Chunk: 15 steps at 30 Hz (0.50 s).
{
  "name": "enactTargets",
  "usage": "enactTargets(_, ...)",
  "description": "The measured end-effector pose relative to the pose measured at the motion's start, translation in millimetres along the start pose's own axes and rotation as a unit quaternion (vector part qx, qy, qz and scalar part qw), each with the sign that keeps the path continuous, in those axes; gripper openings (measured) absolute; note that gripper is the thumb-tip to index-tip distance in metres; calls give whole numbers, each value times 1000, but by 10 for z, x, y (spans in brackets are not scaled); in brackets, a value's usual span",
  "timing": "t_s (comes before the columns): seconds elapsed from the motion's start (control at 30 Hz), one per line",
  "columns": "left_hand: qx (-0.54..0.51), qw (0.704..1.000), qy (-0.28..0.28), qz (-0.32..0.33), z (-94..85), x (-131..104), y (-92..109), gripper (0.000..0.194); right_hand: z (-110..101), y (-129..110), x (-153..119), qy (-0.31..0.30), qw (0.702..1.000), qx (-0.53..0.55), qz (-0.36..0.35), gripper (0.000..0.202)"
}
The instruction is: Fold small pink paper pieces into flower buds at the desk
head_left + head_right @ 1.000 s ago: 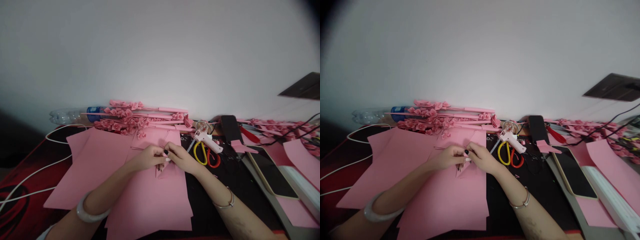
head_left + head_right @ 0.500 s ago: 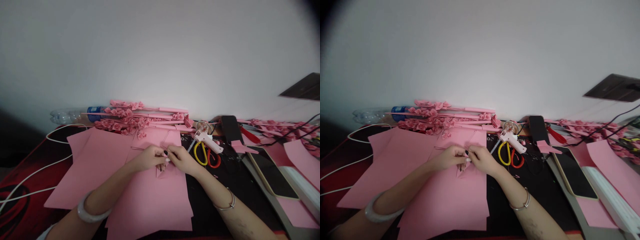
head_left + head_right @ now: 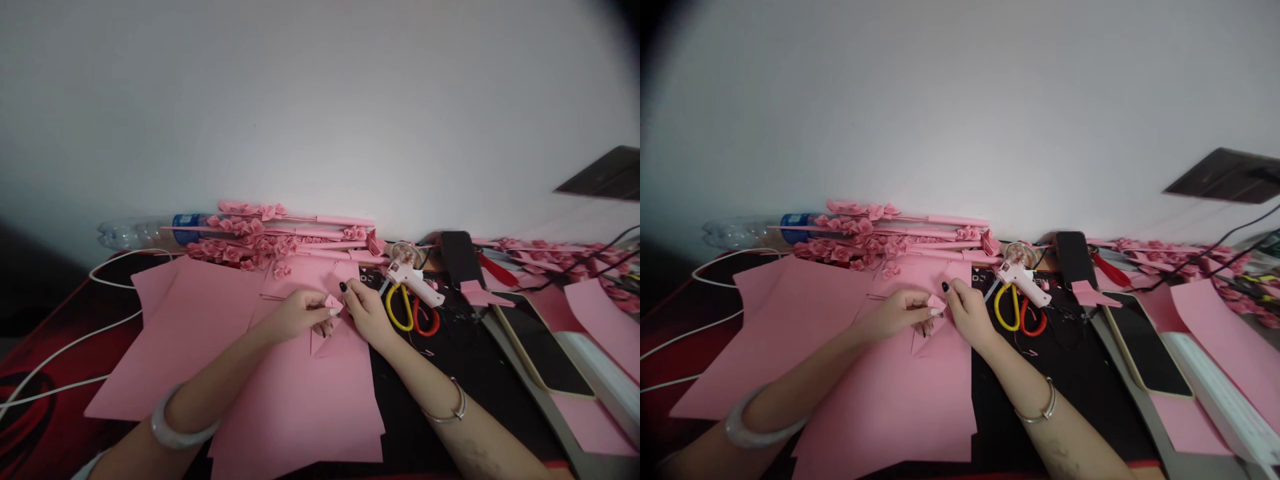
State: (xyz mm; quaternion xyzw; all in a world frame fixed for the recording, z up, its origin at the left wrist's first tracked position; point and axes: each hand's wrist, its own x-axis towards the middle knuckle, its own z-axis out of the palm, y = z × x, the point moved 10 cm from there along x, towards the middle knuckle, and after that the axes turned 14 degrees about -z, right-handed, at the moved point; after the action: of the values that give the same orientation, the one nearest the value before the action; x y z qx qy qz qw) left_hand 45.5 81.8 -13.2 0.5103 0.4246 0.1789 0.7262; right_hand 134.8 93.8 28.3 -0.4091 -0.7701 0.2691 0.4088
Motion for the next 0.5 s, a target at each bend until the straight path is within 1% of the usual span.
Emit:
enactTargets(0.07, -11, 1000, 17, -8, -33, 15, -21, 21, -85, -12, -8, 33, 999, -17, -3, 31)
enactTargets(0.13, -20, 999, 28, -11, -49, 30, -41, 21, -117, -46, -7, 44, 999, -30, -12, 31)
enactTargets(0.17, -22, 999, 30, -11, -48, 35, -49, 22, -100, -74, -2, 36, 999, -33, -21, 31)
enactTargets(0.33, 3, 999, 32, 0, 0, 11, -46, 22, 98, -216, 16, -50, 994, -58, -74, 32)
enactTargets(0.5, 62, 998, 24, 23, 64, -27, -12, 15, 175, -221, 1, -91, 990, -67, -87, 31)
